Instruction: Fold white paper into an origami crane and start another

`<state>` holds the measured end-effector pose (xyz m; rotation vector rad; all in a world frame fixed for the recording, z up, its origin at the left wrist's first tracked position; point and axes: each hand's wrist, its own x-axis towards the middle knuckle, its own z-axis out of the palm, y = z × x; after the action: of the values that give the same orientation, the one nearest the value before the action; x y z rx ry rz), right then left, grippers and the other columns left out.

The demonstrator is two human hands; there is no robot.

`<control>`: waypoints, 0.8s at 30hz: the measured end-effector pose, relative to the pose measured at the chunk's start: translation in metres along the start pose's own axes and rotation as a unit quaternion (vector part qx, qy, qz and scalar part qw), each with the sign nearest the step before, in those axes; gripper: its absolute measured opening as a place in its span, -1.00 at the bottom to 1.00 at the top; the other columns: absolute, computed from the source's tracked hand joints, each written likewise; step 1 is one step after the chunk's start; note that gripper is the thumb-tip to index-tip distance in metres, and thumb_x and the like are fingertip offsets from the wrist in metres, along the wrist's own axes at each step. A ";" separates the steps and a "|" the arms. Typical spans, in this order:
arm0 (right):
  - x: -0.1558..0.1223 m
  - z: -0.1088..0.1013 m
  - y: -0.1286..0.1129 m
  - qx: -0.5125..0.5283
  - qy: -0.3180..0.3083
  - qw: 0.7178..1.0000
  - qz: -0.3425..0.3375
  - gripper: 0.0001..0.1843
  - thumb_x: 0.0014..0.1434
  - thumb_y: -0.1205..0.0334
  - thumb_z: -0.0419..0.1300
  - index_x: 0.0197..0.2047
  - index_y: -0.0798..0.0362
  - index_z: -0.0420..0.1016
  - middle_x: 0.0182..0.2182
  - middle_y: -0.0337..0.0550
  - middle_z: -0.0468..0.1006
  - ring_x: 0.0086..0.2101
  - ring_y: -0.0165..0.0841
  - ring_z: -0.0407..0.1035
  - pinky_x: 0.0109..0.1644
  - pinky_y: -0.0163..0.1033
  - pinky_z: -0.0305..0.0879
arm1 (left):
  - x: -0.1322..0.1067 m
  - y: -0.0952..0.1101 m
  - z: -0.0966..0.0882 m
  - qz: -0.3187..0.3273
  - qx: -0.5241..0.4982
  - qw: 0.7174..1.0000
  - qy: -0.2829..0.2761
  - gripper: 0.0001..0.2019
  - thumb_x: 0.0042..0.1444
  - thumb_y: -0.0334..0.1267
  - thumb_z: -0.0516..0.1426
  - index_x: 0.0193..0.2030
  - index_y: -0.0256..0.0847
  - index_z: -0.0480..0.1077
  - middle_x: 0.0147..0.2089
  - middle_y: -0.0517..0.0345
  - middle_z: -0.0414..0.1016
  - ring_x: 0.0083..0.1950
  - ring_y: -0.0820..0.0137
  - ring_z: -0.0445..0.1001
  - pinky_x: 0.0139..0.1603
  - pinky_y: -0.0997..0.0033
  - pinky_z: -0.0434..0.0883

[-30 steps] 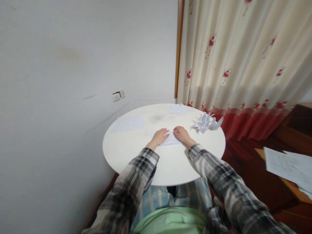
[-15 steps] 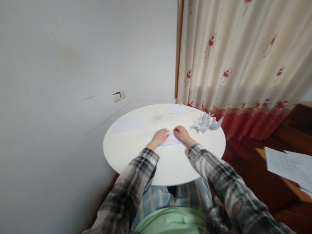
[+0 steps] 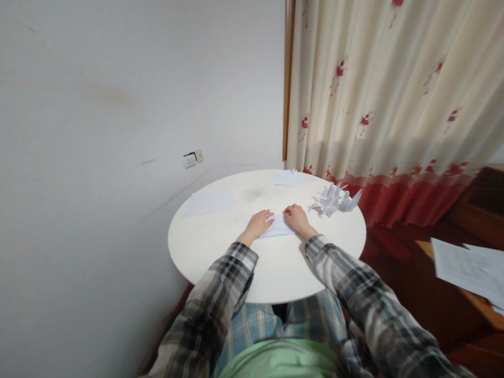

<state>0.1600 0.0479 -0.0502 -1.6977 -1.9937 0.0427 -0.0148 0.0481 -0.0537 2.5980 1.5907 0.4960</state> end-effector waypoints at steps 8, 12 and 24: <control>-0.002 0.000 0.000 -0.048 0.043 0.993 0.095 -0.66 0.15 0.16 -0.05 -0.21 0.18 0.45 -0.19 0.13 0.42 -0.14 -0.16 0.25 -0.10 -0.15 0.10 | -0.001 0.001 0.001 0.004 -0.008 1.000 -0.007 -0.38 0.02 0.16 -0.01 0.14 -0.16 0.22 0.24 0.05 0.17 0.27 0.25 0.07 0.25 0.23 0.04; 0.000 0.000 -0.001 -0.023 0.044 0.994 0.102 -0.68 0.14 0.14 -0.02 -0.23 0.19 0.41 -0.22 0.11 0.44 -0.16 -0.19 0.27 -0.15 -0.19 0.12 | -0.001 0.000 0.001 0.007 -0.015 1.000 -0.010 -0.40 0.02 0.15 -0.01 0.12 -0.16 0.24 0.24 0.04 0.17 0.26 0.24 0.08 0.25 0.22 0.03; 0.005 0.014 0.013 0.149 0.122 0.978 0.077 -0.71 -0.02 0.31 0.03 -0.17 0.17 0.28 -0.24 -0.01 0.39 -0.24 -0.30 0.28 -0.18 -0.28 0.16 | -0.001 0.000 0.001 0.000 -0.064 0.998 0.006 -0.46 -0.01 0.07 0.06 0.06 -0.19 0.31 0.20 0.01 0.23 0.24 0.23 0.12 0.23 0.24 0.03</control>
<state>0.1661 0.0598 -0.0646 -1.5741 -1.5870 0.1697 -0.0154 0.0471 -0.0545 2.5060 1.5075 0.5943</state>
